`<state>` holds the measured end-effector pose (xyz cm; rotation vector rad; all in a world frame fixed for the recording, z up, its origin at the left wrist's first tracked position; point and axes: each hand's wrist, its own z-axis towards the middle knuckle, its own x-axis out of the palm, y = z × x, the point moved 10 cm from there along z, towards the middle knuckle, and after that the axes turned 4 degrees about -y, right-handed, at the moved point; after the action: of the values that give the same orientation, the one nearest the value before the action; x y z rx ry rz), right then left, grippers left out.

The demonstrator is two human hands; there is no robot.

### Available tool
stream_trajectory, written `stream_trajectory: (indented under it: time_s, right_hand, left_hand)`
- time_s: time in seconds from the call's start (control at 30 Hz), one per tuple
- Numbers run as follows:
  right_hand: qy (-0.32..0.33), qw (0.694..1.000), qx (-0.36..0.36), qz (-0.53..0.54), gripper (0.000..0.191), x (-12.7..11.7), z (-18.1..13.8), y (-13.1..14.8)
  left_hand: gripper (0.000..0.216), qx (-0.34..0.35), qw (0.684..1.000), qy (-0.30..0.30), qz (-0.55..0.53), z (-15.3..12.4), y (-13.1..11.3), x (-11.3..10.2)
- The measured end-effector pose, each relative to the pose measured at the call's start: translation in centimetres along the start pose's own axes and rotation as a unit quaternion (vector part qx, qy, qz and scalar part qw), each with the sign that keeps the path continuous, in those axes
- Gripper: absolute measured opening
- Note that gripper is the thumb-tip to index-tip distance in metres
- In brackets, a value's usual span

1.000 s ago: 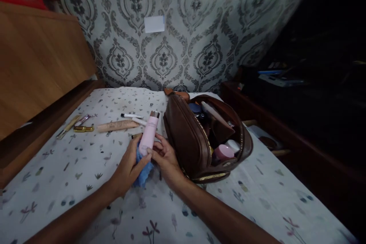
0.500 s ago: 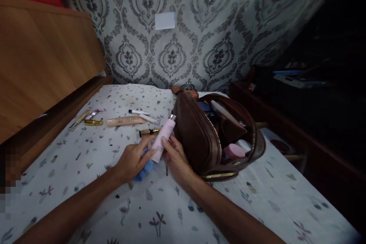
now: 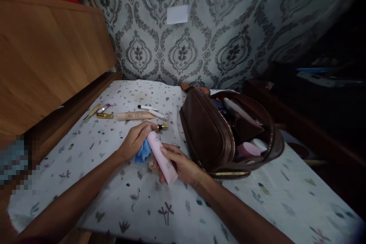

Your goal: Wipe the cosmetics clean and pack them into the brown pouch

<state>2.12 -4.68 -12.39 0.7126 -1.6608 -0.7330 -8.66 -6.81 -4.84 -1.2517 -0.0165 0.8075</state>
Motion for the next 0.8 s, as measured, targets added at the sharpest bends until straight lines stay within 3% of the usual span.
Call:
stream_trajectory:
  time_s: [0.17,0.43,0.8]
  right_hand:
    - [0.007,1.000,-0.014,-0.019,0.055,0.2,-0.1,0.3]
    - [-0.094,0.982,-0.109,-0.121,0.045,-1.8,0.4,1.7]
    - [-0.124,0.978,-0.132,-0.104,0.047,-2.3,0.2,2.1]
  left_hand:
    - [0.042,0.005,1.000,-0.002,0.013,-0.2,-0.6,-0.5]
    - [0.046,-0.059,0.998,-0.024,0.000,0.4,1.0,-0.9]
    - [0.054,-0.069,0.997,-0.030,-0.014,0.7,1.6,-1.1]
